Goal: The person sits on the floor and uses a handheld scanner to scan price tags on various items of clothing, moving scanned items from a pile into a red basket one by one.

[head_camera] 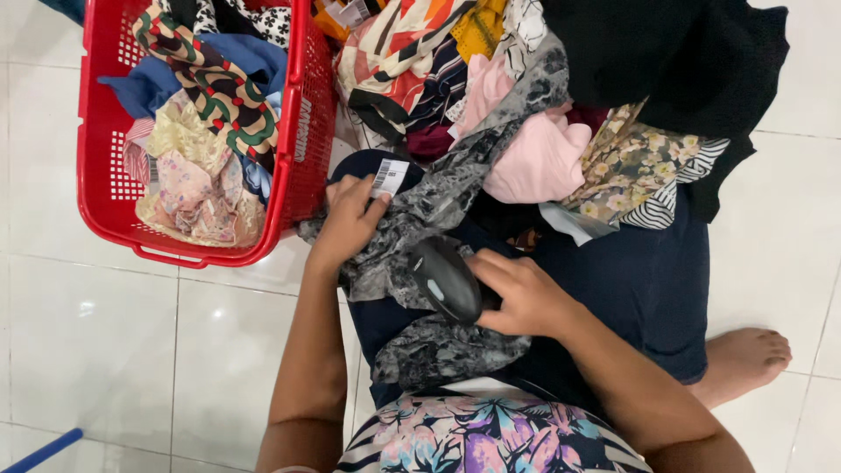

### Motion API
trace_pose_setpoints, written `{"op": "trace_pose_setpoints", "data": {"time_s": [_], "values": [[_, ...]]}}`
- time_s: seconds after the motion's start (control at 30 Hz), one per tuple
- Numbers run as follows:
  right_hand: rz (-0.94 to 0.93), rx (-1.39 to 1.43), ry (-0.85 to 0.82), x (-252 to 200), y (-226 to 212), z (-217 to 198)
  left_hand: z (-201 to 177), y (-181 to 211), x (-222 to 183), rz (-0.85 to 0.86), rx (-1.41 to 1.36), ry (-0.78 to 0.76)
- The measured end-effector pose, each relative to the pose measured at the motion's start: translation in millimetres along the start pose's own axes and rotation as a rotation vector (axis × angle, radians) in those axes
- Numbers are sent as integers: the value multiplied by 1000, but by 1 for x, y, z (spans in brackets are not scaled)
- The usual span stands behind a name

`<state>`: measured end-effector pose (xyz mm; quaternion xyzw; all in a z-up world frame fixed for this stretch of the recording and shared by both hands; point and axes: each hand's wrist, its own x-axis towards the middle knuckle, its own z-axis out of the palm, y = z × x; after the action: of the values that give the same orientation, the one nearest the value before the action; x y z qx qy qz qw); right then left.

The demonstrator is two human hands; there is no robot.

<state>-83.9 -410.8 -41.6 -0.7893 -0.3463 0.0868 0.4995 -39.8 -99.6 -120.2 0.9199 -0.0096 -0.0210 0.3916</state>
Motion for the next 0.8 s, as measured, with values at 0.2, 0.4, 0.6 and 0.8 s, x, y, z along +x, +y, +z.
{"op": "trace_pose_setpoints", "data": {"time_s": [0.2, 0.4, 0.6, 0.8], "values": [[56, 159, 59, -6, -12, 6, -10, -8, 12, 12, -143, -110], [158, 210, 119, -13, -15, 1, -11, -2, 21, 57, -246, -93], [138, 219, 126, -12, -24, -4, -7, -8, 22, 20, -218, -115], [150, 195, 139, -11, -25, -3, -10, -3, 23, 8, -196, -157]]}}
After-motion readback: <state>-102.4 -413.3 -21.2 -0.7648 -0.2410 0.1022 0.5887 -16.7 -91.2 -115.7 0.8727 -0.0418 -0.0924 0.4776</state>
